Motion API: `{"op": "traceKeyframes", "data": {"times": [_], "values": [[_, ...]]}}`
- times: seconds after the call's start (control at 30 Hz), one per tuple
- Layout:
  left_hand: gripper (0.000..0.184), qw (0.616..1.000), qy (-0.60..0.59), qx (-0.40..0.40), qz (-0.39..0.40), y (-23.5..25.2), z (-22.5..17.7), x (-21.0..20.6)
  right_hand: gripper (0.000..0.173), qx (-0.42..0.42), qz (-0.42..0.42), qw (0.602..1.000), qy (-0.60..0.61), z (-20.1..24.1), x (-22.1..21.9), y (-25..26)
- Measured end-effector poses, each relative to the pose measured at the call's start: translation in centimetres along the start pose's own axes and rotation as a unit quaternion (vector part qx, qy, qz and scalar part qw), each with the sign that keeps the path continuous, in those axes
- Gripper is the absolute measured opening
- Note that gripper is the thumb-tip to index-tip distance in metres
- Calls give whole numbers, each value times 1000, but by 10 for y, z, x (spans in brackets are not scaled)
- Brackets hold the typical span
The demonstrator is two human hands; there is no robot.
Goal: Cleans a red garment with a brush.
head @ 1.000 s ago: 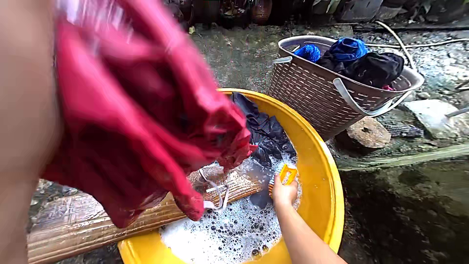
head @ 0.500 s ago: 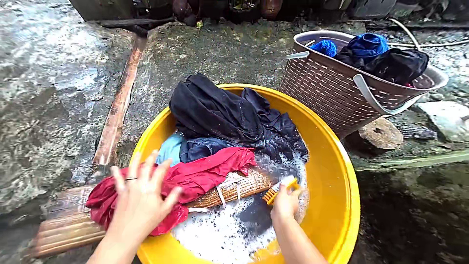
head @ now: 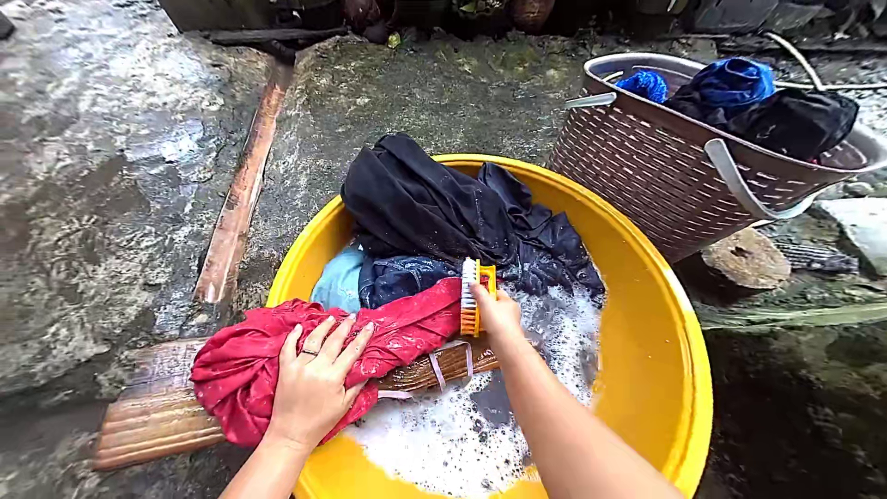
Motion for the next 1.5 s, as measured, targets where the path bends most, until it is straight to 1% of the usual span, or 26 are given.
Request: {"op": "traceKeyframes", "data": {"times": [0.13, 0.2, 0.3, 0.37, 0.43, 0.47, 0.5, 0.53, 0.57, 0.63, 0.7, 0.73, 0.8, 0.83, 0.87, 0.9, 1.0, 1.07, 1.13, 1.2, 1.23, 1.3, 1.33, 1.37, 1.4, 1.5], "values": [[50, 1000, -19, 10, -18, -1, 1, 0, 37, 65, 30, 997, 2, 7, -17, -19], [50, 999, -27, 11, -27, -3, 1, 3, 34, 97, 32, 995, 21, 16, -13, -27], [51, 1000, -17, 12, -17, -7, 1, 5, 32, 160, 0, 986, 48, 32, 25, -34], [58, 1000, -22, 20, 2, -7, -1, 6, 30, 185, -16, 982, 41, 34, 59, -29], [75, 998, -34, 39, 34, 1, 0, 9, 29, 155, -44, 987, 5, 28, 87, -17], [82, 997, -38, 48, 42, 4, 0, 10, 31, 129, -77, 988, -29, 26, 97, -13], [86, 997, -41, 55, 42, 6, 0, 11, 35, 108, -109, 986, -65, 24, 102, -14], [83, 997, -39, 57, 32, 7, 0, 10, 40, 92, -125, 984, -84, 25, 100, -22], [74, 998, -30, 57, 18, 7, 0, 9, 45, 93, -119, 985, -85, 28, 89, -35], [57, 998, -10, 57, -16, 3, -1, 7, 51, 144, -42, 986, -74, 37, 41, -71], [52, 997, -3, 63, -48, -2, -3, 7, 62, 245, 64, 963, -92, 45, -25, -123], [54, 996, 6, 64, -64, -4, -4, 9, 69, 316, 86, 936, -126, 48, -55, -147], [55, 994, 23, 60, -86, -10, -3, 13, 68, 435, 57, 884, -165, 42, -89, -168], [53, 995, 30, 52, -78, -14, -3, 13, 65, 447, 39, 874, -185, 32, -91, -158], [49, 996, 28, 43, -71, -16, -3, 12, 63, 427, 27, 876, -224, 19, -83, -137], [45, 997, 26, 33, -64, -17, -4, 10, 62, 381, 19, 884, -271, 6, -65, -108], [43, 998, 19, 12, -55, -17, -5, 6, 67, 160, 13, 910, -383, -26, 23, -11], [44, 998, 24, 10, -59, -16, -4, 5, 69, 68, -20, 916, -396, -34, 67, 27], [44, 998, 28, 12, -62, -17, -5, 3, 70, 60, -27, 932, -356, -16, 69, 19], [44, 997, 26, 17, -65, -17, -6, 3, 72, 123, 23, 947, -295, 17, 27, -33], [45, 997, 26, 19, -66, -16, -6, 4, 74, 170, 74, 943, -278, 30, -6, -67], [49, 997, 28, 16, -69, -18, -6, 7, 75, 275, 165, 903, -287, 40, -64, -130], [51, 997, 28, 13, -69, -19, -7, 7, 74, 311, 178, 883, -304, 39, -79, -141], [48, 997, 25, 13, -68, -20, -7, 7, 73, 310, 171, 878, -322, 33, -81, -133], [46, 997, 23, 13, -67, -20, -7, 6, 73, 253, 176, 882, -356, 25, -71, -109], [43, 998, 18, 11, -67, -18, -9, 3, 74, 124, 75, 902, -407, -4, 0, -15]]}}
Point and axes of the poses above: each hand's wrist, its own y-axis towards the middle knuckle, its own x-axis out of the back of the hand, z = x × y, the point moved 6 cm from there along y, towards the middle knuckle, and after that the axes turned 1 degree about z, right-handed, at the moved point
